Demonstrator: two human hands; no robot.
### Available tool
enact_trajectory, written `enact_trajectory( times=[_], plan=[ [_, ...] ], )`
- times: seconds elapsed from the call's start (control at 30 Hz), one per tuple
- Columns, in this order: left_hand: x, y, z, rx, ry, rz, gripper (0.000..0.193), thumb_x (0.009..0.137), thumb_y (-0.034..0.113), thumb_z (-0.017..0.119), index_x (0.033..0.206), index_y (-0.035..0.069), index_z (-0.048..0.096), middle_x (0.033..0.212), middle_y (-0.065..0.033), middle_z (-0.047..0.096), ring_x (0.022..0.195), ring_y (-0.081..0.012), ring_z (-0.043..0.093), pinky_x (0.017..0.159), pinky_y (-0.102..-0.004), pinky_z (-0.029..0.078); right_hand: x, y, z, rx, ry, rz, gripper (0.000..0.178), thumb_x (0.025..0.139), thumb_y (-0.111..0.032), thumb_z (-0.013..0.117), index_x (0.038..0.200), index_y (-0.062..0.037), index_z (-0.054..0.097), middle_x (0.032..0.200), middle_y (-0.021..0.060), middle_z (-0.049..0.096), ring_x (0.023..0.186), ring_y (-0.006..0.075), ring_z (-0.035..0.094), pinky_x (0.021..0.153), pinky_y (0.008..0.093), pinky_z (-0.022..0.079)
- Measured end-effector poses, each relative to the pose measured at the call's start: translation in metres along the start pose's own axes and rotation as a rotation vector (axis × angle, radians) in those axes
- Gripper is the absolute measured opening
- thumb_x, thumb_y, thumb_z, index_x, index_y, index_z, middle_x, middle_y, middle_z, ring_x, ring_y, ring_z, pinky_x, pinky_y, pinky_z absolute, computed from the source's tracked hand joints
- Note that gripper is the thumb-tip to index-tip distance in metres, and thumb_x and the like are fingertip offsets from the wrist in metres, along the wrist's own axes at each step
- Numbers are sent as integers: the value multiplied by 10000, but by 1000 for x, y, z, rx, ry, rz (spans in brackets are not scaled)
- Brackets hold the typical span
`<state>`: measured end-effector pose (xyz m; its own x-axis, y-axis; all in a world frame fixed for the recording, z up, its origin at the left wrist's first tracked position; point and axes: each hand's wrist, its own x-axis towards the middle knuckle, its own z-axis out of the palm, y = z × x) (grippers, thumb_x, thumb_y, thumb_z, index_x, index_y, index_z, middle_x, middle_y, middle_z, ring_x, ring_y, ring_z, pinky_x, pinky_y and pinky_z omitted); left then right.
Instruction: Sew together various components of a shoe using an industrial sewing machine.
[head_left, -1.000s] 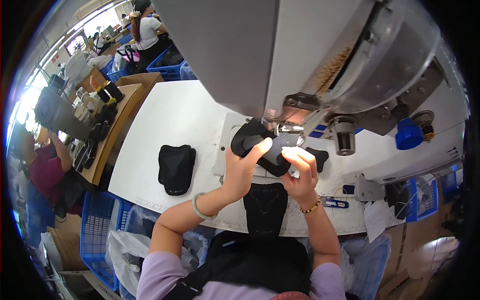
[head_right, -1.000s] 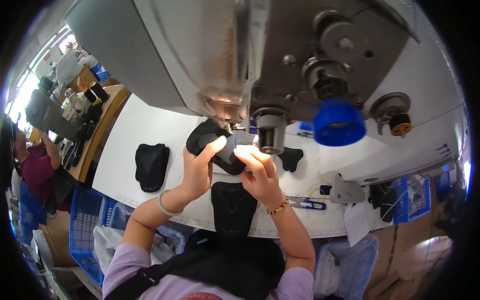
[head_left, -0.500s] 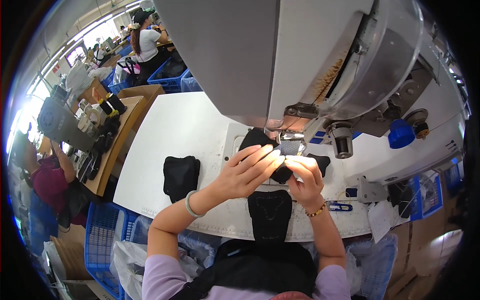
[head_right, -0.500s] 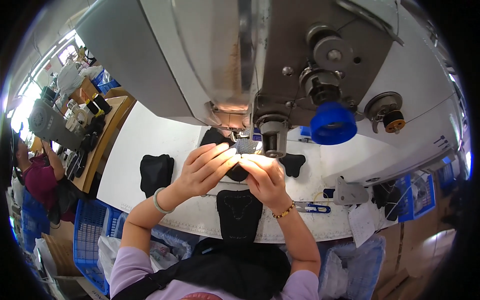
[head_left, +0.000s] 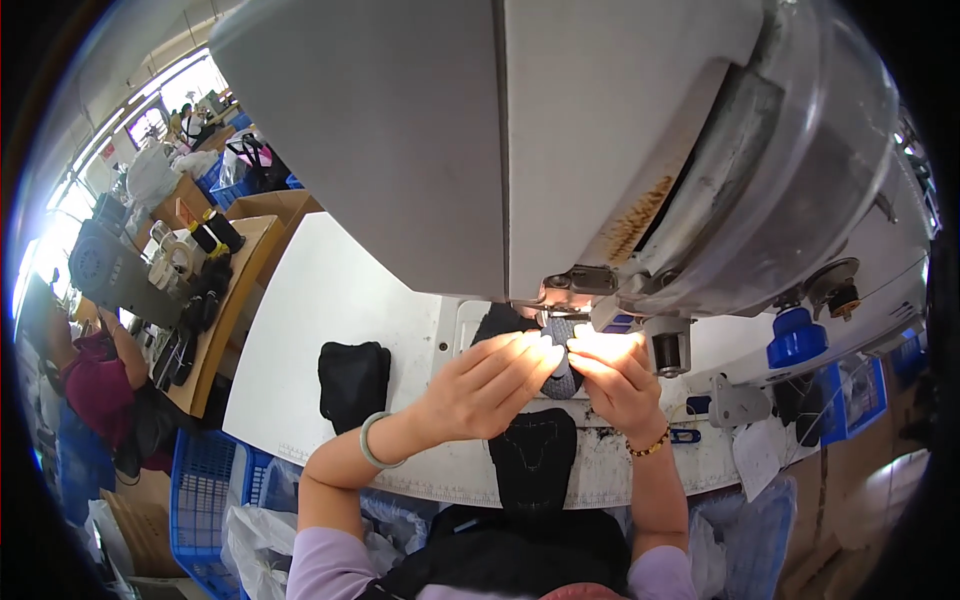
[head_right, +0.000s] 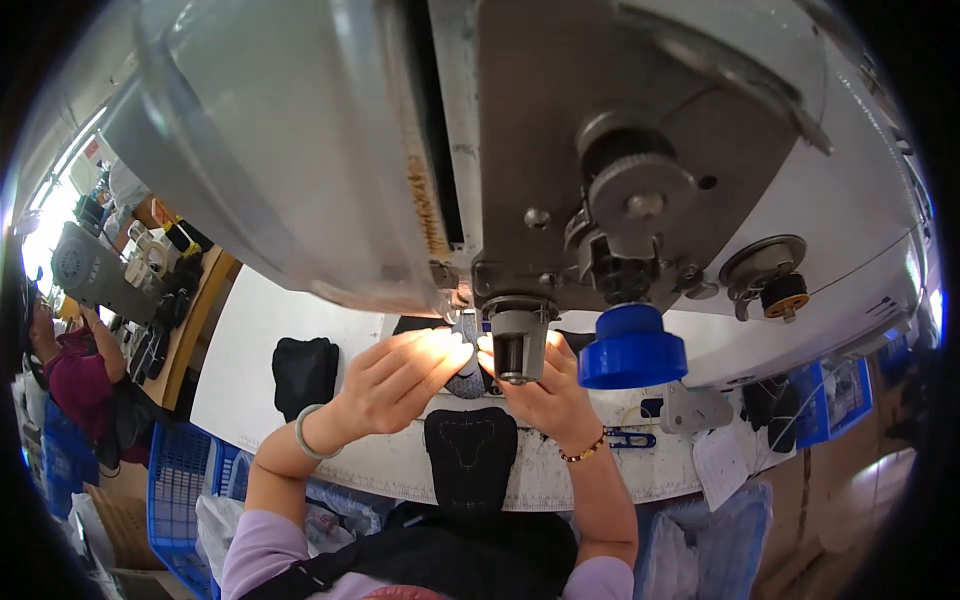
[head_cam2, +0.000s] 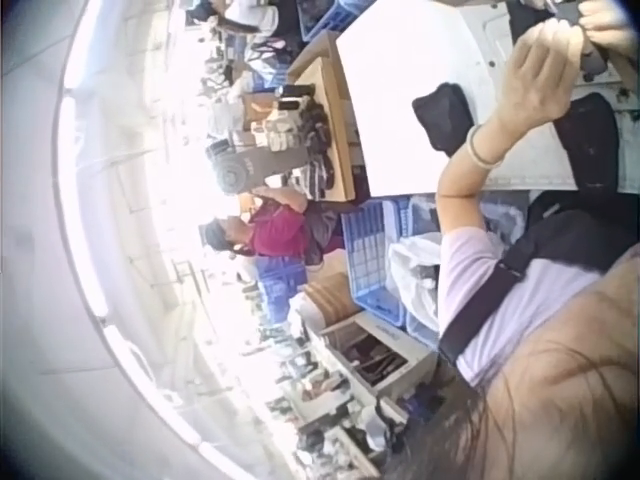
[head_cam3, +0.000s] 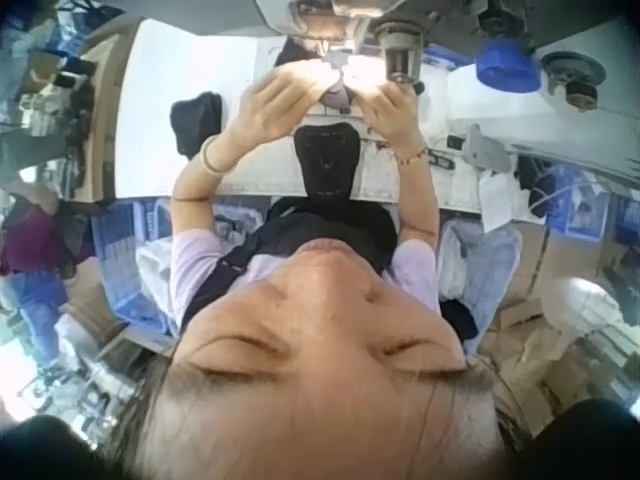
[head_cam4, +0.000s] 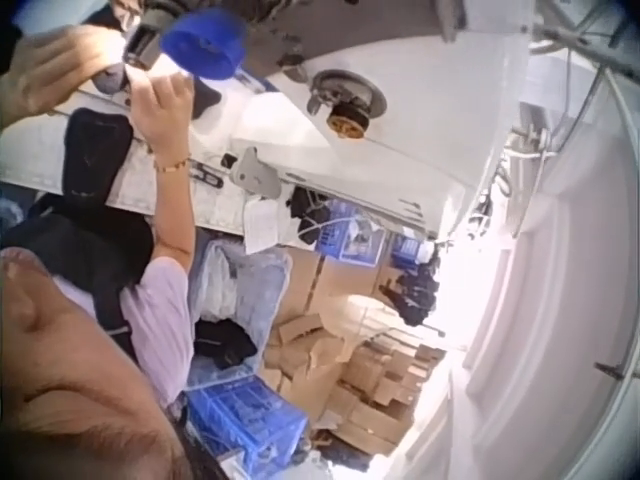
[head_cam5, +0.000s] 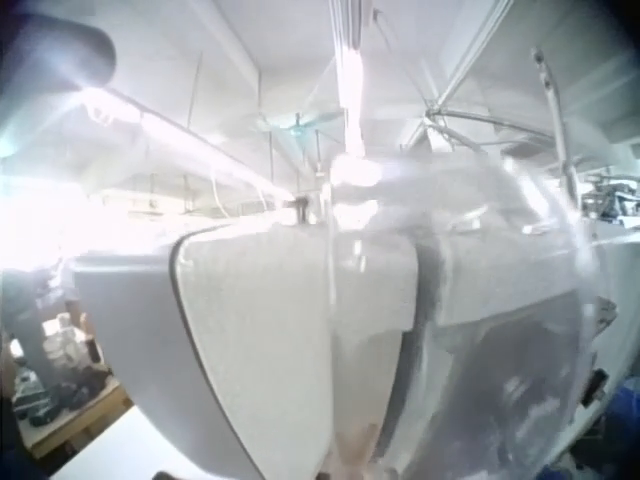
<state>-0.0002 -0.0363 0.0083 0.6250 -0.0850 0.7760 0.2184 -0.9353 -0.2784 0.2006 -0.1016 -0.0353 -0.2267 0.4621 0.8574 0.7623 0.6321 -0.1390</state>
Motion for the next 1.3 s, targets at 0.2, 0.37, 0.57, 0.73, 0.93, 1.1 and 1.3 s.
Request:
enact_trajectory(
  times=[0.2, 0.37, 0.57, 0.73, 0.93, 1.1, 1.3],
  plan=[
    [-2, -10, 11, -41, 22, 0, 332, 644, 29, 592, 965, -43, 636, 936, -110, 613, 880, -257, 605, 762, -368, 544, 11, 0, 1, 3, 40, 16, 238, 741, 14, 650, 962, -75, 661, 1018, 48, 643, 917, 216, 602, 795, 341, 439],
    [-8, -19, 12, -100, 1, -25, 339, 668, 37, 599, 998, -36, 620, 971, -102, 607, 882, -267, 611, 772, -372, 541, 18, -6, -1, -98, 18, -39, 217, 735, 9, 661, 942, -56, 664, 988, 41, 646, 871, 198, 594, 771, 306, 436],
    [-15, -28, 18, -234, 30, -70, 339, 665, -6, 608, 1002, -37, 601, 1007, -122, 604, 1016, -271, 600, 857, -363, 515, 17, -22, 6, -153, 26, 64, 290, 714, 0, 668, 979, -117, 680, 1038, 8, 614, 900, 181, 603, 818, 332, 457],
    [-23, -34, 30, -395, 160, -215, 359, 643, -97, 602, 988, 1, 616, 997, -125, 645, 944, -275, 626, 803, -346, 524, 18, -26, 14, -202, 50, 78, 284, 711, -26, 683, 978, -122, 676, 1031, 2, 607, 906, 175, 599, 818, 345, 454],
    [-25, -40, 41, -398, 257, -248, 319, 645, -110, 623, 935, 21, 638, 958, -114, 660, 822, -257, 641, 698, -316, 515, 20, -22, 15, -237, 65, 40, 240, 750, -64, 701, 985, -105, 674, 1026, 16, 614, 902, 175, 575, 791, 305, 395],
    [-34, -44, 46, -548, 211, -530, 351, 646, -130, 648, 940, 61, 671, 879, -93, 664, 740, -216, 639, 638, -287, 508, 19, -16, 16, -148, 64, 138, 298, 768, -98, 694, 1062, -136, 666, 960, 7, 657, 849, 186, 603, 782, 336, 414],
    [-30, -56, 38, -440, 200, -281, 351, 616, -86, 669, 920, 86, 699, 877, -70, 672, 754, -208, 640, 627, -280, 506, 11, -9, 17, -133, 69, 112, 300, 737, -102, 725, 1031, -114, 668, 928, 49, 644, 830, 241, 601, 766, 364, 440]
  ],
)
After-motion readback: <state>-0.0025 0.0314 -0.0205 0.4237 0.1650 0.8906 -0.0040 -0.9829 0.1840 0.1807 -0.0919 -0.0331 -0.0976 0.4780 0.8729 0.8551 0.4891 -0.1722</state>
